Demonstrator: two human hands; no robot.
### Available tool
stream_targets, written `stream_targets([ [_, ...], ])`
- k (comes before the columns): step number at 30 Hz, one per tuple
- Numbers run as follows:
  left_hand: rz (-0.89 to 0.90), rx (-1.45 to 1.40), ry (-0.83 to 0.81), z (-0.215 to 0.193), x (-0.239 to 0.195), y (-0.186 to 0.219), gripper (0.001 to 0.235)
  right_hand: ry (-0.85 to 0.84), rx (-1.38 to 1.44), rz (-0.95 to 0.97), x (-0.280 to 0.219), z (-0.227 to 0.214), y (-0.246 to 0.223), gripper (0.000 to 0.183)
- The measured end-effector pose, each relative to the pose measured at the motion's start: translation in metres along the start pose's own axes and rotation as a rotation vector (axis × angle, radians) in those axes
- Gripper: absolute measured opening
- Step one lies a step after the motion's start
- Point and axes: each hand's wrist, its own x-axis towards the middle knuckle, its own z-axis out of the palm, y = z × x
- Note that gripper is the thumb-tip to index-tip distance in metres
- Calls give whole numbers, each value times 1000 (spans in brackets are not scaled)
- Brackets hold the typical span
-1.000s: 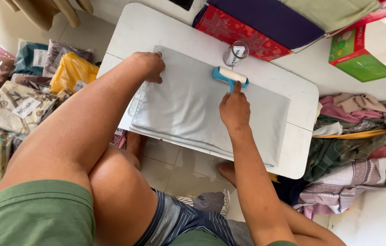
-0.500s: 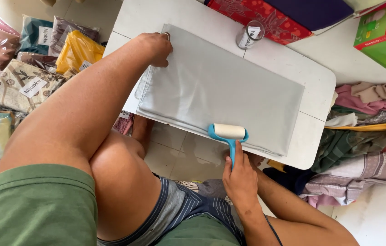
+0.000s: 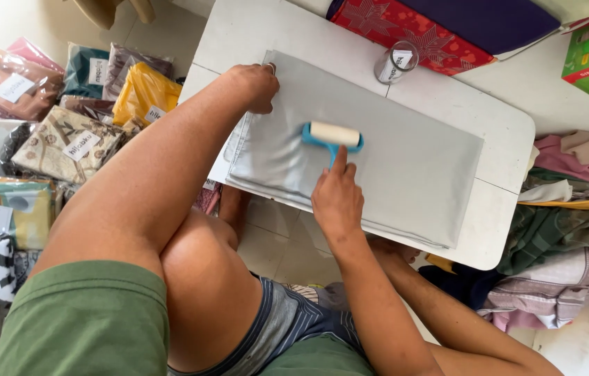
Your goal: The person uses a lint roller to smooth a piece of light gray fabric on a white table. They repeatedly roll the tool over the fabric, fold it, and continue rolling the folded sections.
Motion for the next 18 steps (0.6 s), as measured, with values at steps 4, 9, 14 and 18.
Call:
stream_targets([
  [4,6,-6,13,-5,0,-1,29,-5,22,61,58,7,-7,54],
  [9,-3,-33,47,4,11,-4,21,5,26,83,103,13,-11,58],
  [14,-10,-29,49,8,20,-6,31,-83,-36,62,61,-1,-14,58],
  [18,-7,-13,75,8,12,-3,26,-125,-140,-62,-18,-18,-5,59],
])
